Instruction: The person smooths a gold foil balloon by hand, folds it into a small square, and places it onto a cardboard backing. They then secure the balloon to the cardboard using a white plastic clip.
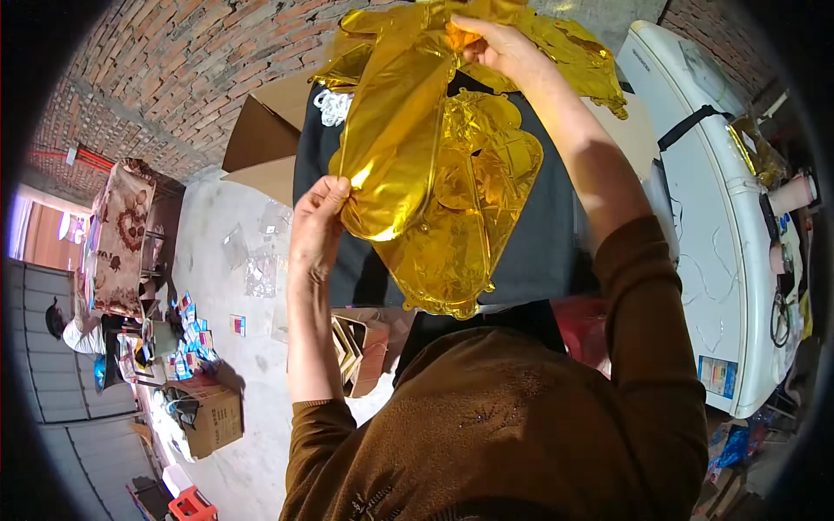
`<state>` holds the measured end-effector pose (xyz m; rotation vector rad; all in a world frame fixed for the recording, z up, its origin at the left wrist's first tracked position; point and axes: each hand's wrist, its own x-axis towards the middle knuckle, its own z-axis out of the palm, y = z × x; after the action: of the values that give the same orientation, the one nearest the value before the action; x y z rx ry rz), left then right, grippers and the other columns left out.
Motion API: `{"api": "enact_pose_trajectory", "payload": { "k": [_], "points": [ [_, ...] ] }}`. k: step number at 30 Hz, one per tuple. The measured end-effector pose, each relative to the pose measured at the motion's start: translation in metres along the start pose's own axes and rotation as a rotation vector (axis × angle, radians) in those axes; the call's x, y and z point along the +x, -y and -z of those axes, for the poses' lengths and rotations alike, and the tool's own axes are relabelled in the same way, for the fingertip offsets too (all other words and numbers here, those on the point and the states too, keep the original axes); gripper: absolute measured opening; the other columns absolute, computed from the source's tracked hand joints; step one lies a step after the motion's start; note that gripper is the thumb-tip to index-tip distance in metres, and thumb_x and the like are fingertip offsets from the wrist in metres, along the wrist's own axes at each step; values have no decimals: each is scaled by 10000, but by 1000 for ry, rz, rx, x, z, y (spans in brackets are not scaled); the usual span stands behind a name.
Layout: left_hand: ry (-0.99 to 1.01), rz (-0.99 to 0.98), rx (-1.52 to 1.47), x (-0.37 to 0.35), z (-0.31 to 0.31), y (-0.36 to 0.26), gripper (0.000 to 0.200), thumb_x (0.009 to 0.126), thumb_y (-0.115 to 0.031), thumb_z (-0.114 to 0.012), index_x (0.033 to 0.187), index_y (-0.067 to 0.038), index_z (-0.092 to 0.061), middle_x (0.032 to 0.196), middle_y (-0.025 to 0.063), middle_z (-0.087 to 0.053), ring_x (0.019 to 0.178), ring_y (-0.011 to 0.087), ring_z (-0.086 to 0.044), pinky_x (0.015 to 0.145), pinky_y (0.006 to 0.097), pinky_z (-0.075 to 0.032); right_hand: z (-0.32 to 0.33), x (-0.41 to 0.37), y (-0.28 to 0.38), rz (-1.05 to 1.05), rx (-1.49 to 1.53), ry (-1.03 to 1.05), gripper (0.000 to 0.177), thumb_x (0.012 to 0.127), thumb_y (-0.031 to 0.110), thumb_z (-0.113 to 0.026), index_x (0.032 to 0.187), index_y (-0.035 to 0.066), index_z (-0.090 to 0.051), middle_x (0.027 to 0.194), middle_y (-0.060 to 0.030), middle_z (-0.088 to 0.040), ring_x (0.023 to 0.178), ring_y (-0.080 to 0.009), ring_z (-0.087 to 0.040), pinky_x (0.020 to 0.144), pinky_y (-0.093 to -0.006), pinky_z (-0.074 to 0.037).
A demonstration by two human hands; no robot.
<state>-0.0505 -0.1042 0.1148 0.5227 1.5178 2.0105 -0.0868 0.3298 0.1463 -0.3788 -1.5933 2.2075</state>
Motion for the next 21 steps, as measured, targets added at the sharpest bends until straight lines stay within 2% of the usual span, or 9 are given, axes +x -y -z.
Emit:
{"api": "enact_pose_trajectory", "payload": {
  "k": [1,3,5,8,11,12,13,15,21],
  "points": [
    [-39,4,-9,-5,-5,5,197,1038,-270,-699,996,-77,-687,900,-7,-711,759,69,-633,690,228,-488,0,-10,-5,-43,17,-1,281,859,238,-892,997,73,-711,879,-23,-708,703,-142,-646,578,-284,-526],
    [-87,23,31,-13,-11,20,212,1035,-265,-703,985,-60,-688,845,9,-705,661,87,-628,554,251,-498,2,-22,-16,-132,49,2,267,864,229,-889,1000,85,-709,879,-18,-711,698,-134,-650,575,-284,-528],
    [-93,51,-9,-14,-4,36,222,1037,-261,-698,988,-45,-686,820,17,-701,636,89,-625,506,247,-494,8,-25,-26,-178,119,-3,253,881,185,-865,1042,88,-697,924,-34,-718,769,-156,-671,609,-299,-545],
    [-123,96,35,-13,4,38,232,1039,-263,-693,984,-38,-682,829,19,-698,628,85,-621,484,239,-491,19,-14,-44,-182,206,-65,256,887,136,-838,1085,78,-684,1033,-71,-732,866,-202,-691,697,-322,-584],
    [-80,174,102,-15,0,36,237,1038,-266,-693,979,-36,-680,815,9,-681,613,79,-608,470,237,-492,22,-25,-46,-224,115,-112,270,893,141,-830,1103,69,-679,1067,-84,-739,896,-211,-708,732,-328,-595],
    [-117,208,141,-19,-11,34,248,1036,-272,-696,971,-34,-676,758,-23,-618,592,73,-574,473,245,-499,36,-14,-61,-255,83,-120,264,896,157,-830,1101,82,-681,1064,-78,-740,918,-209,-716,726,-340,-593],
    [-143,241,181,-20,-18,40,249,1040,-267,-690,943,-39,-661,707,-45,-541,549,73,-526,464,252,-501,44,-16,-69,-274,64,-138,261,897,159,-831,1099,86,-683,1062,-76,-741,916,-209,-717,722,-343,-590],
    [-91,279,132,-22,-21,55,249,1045,-255,-681,916,-47,-637,695,-51,-500,505,76,-476,454,255,-500,57,-17,-78,-311,22,-173,255,898,162,-832,1094,93,-685,1058,-72,-743,911,-209,-718,714,-349,-586],
    [-93,295,166,-27,-32,72,269,1058,-247,-665,895,-58,-563,681,-5,-556,439,122,-555,431,259,-491,75,-18,-84,-360,35,-152,235,883,148,-847,1060,95,-702,966,-40,-719,809,-193,-671,674,-348,-567]
  ]
}}
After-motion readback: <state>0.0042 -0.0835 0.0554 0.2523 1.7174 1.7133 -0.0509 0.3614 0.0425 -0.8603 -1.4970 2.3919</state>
